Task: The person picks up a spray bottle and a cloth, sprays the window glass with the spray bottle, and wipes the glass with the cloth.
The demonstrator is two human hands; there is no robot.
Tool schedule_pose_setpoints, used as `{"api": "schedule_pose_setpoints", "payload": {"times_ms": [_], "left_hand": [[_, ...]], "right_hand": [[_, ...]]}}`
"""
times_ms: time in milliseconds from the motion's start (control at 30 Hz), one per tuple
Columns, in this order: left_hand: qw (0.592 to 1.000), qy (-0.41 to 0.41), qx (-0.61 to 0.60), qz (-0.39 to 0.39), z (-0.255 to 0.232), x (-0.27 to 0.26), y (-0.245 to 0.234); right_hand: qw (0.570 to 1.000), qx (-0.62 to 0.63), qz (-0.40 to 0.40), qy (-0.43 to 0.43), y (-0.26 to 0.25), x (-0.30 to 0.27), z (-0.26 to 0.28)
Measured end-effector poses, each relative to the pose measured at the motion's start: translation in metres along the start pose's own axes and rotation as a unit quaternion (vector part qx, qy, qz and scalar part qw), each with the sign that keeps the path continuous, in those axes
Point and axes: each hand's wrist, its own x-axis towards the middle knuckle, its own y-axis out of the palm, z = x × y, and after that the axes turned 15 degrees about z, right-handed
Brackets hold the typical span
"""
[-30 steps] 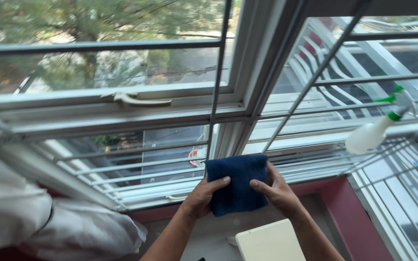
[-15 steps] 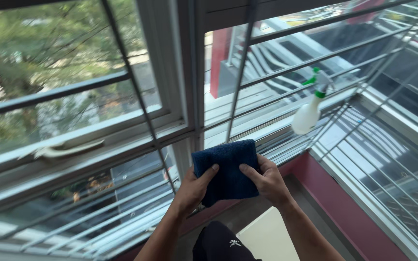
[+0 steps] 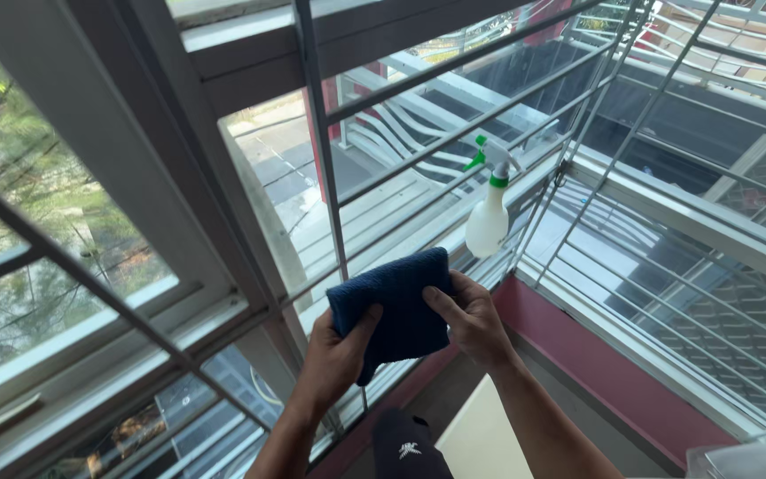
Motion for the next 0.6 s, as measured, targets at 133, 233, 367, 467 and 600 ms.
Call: {"api": "schedule_pose_setpoints", "payload": {"times_ms": [133, 233, 367, 467, 600], "left_hand": [[1.0, 0.015, 0.002, 0.001, -0.003, 0.026, 0.008], [1.0, 0.018, -0.015, 0.009, -0.007, 0.044, 0.015], [0.998, 0.045, -0.026, 0.021, 0.002, 0.068, 0.021], [0.999, 0.048, 0.009, 0.001, 0.014, 0.087, 0.028], [0.991, 0.117, 0.067, -0.009, 0.016, 0.11, 0.041]], "right_hand": [[0.999, -0.018, -0.041, 0.0, -0.02, 0.018, -0.003], [0.998, -0.031, -0.05, -0.01, -0.041, 0.031, -0.008], [0.998, -0.041, -0.038, -0.026, -0.08, 0.05, -0.017], [0.988, -0.134, -0.06, -0.041, -0.104, 0.059, -0.015], [0.94, -0.283, -0.124, -0.143, -0.126, 0.068, -0.002]]}}
